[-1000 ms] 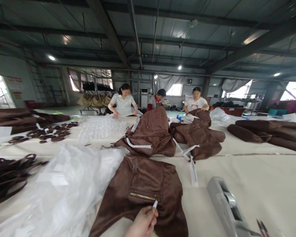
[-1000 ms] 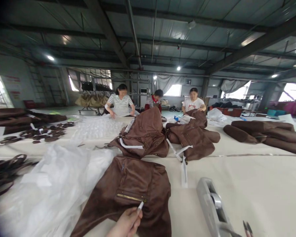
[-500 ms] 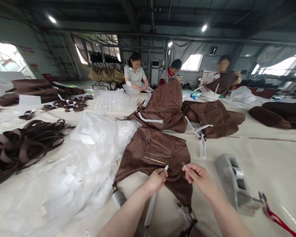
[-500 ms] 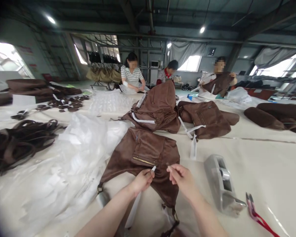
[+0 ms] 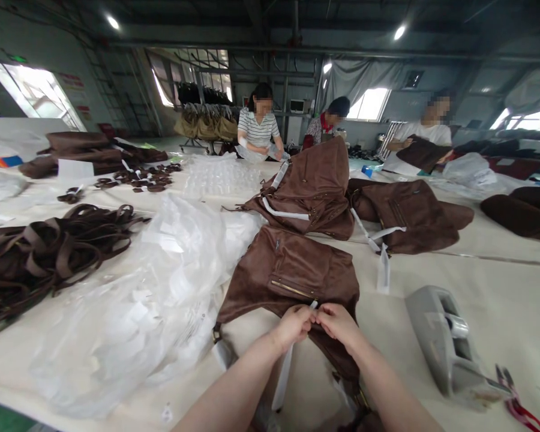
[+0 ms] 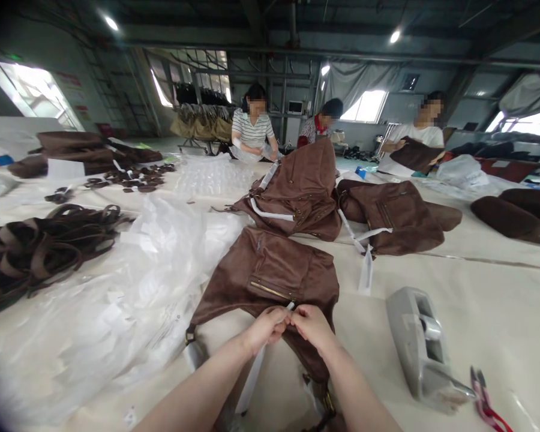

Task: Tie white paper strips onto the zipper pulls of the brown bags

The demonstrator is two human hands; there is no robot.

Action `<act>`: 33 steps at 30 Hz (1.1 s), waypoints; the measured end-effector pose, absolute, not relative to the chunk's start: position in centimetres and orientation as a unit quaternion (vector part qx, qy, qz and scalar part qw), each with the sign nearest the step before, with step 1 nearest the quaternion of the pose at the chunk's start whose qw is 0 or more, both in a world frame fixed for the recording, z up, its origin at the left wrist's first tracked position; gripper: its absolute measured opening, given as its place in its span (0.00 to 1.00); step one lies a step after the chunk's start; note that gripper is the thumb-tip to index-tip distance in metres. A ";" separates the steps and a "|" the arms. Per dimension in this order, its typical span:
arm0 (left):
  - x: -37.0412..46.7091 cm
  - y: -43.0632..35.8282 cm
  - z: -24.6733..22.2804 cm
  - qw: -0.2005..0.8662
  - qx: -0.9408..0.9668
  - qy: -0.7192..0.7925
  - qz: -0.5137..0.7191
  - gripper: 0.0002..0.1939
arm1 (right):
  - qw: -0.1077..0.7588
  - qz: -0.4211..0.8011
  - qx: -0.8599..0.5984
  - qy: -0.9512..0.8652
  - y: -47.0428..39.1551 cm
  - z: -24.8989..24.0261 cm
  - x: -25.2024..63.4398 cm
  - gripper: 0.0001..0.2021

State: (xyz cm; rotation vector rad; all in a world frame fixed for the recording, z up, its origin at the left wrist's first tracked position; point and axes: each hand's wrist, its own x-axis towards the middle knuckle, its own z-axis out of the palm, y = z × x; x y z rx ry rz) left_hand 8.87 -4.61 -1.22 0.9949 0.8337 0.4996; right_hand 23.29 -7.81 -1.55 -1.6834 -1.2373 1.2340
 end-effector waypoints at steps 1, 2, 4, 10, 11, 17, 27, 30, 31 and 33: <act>8.9 -4.5 -1.2 0.765 0.455 0.391 0.234 0.20 | 0.349 0.478 -0.647 -0.481 -7.9 -1.5 23.4 0.15; 8.8 -4.4 -1.3 0.764 0.449 0.398 0.237 0.22 | 0.349 0.487 -0.637 -0.485 -8.1 -1.5 23.6 0.15; 8.5 -4.1 -1.1 0.778 0.423 0.408 0.222 0.22 | 0.352 0.517 -0.602 -0.497 -8.4 -1.4 23.9 0.17; 6.9 -3.0 -0.5 0.939 0.227 0.255 0.031 0.13 | 0.346 0.536 -0.566 -0.522 -8.1 -2.4 23.5 0.17; 6.9 -3.0 -0.4 0.951 0.209 0.225 0.034 0.13 | 0.347 0.525 -0.572 -0.527 -7.8 -2.6 23.3 0.17; 7.5 -4.0 -0.7 0.904 0.320 0.272 0.082 0.20 | 0.327 0.480 -0.628 -0.518 -7.0 -3.2 22.9 0.18; 7.9 -6.4 0.8 0.144 0.889 0.430 0.067 0.13 | 0.308 0.493 -0.695 -0.423 -8.6 1.6 23.9 0.31; 8.1 -7.1 1.3 0.089 0.907 0.410 0.026 0.12 | 0.254 0.504 -0.701 -0.435 -8.5 2.5 22.9 0.35; 8.2 -7.3 1.3 0.084 0.908 0.410 0.027 0.13 | 0.247 0.496 -0.700 -0.451 -8.5 2.5 22.7 0.33; 8.0 -7.4 1.3 0.101 0.903 0.416 0.041 0.13 | 0.255 0.482 -0.687 -0.480 -8.7 2.4 22.3 0.26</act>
